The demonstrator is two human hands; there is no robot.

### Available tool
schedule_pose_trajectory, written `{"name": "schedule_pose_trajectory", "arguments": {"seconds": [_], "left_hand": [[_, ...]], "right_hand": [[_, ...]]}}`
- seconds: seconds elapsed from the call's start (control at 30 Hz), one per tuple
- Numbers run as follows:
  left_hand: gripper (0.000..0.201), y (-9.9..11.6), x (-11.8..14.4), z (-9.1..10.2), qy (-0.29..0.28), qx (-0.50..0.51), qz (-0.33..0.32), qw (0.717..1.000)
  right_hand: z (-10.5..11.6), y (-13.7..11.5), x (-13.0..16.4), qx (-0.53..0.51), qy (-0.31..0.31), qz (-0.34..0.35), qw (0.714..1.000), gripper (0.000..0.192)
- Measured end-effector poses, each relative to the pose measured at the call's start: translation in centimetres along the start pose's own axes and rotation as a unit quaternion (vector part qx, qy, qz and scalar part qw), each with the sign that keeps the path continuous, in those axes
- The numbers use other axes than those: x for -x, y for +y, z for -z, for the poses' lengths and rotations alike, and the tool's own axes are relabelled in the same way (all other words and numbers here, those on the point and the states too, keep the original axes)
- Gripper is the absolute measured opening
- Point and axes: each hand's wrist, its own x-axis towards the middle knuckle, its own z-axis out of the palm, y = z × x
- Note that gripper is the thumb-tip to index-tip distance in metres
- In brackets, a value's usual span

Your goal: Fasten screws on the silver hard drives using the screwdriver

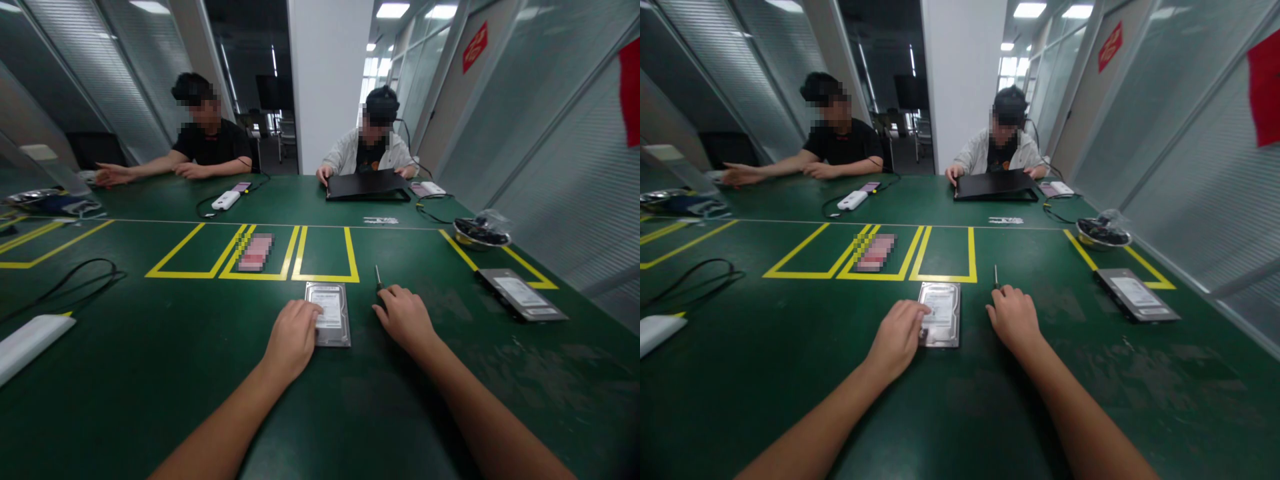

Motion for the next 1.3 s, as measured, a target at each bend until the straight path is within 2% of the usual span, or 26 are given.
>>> {"name": "schedule_pose_trajectory", "arguments": {"seconds": [0.07,0.17,0.2,0.33,0.47,0.57,0.67,0.77,0.83,0.9,0.97,1.03,1.1,1.3], "left_hand": [[0.031,-1.3,-0.3,-0.1,0.037,0.028,0.062,0.997],[0.032,-2.6,-0.7,-0.1,0.047,0.032,0.141,0.988],[0.032,-2.8,-0.8,-0.1,0.033,0.036,0.161,0.986],[0.036,-2.8,-0.8,0.4,-0.038,0.041,0.200,0.978],[0.037,-2.5,-0.6,0.2,-0.026,0.113,0.242,0.963],[0.036,-2.4,-0.4,-0.6,-0.026,0.211,0.282,0.936],[0.035,-2.1,-0.4,-1.3,-0.040,0.267,0.305,0.913],[0.038,-2.1,-0.4,-1.5,-0.066,0.260,0.293,0.918],[0.034,-2.3,-0.5,-1.5,-0.067,0.204,0.245,0.945],[0.034,-2.9,-0.6,-1.5,-0.045,0.121,0.175,0.976],[0.045,-3.4,-0.6,-1.6,-0.024,0.057,0.114,0.992],[0.060,-3.8,-0.5,-1.8,-0.035,0.038,0.086,0.995],[0.070,-4.0,-0.5,-1.8,-0.062,0.045,0.086,0.993],[0.081,-3.7,-0.8,-1.3,-0.131,0.061,0.117,0.983]], "right_hand": [[0.0,-0.1,0.1,-0.011,0.006,0.002,1.000,0.024],[0.4,-0.4,0.3,-0.036,0.026,0.007,0.999,0.025],[0.5,-0.5,0.4,-0.048,0.035,0.009,0.998,0.027],[0.9,-1.2,0.7,-0.119,0.062,0.033,0.990,0.033],[0.1,-2.1,1.2,-0.210,0.057,0.072,0.973,0.039],[-0.8,-2.8,1.6,-0.264,0.047,0.086,0.960,0.046],[-1.2,-3.5,2.0,-0.299,0.035,0.095,0.949,0.051],[-0.9,-4.2,2.5,-0.314,0.017,0.105,0.943,0.056],[-0.7,-4.5,2.8,-0.316,0.005,0.111,0.942,0.058],[-0.5,-4.7,3.0,-0.314,-0.006,0.112,0.943,0.059],[-0.5,-4.7,3.1,-0.313,-0.013,0.111,0.943,0.058],[-0.5,-4.7,3.1,-0.314,-0.016,0.110,0.943,0.057],[-0.6,-4.6,3.2,-0.315,-0.016,0.110,0.942,0.055],[-1.0,-4.4,3.2,-0.321,-0.012,0.111,0.940,0.048]]}}
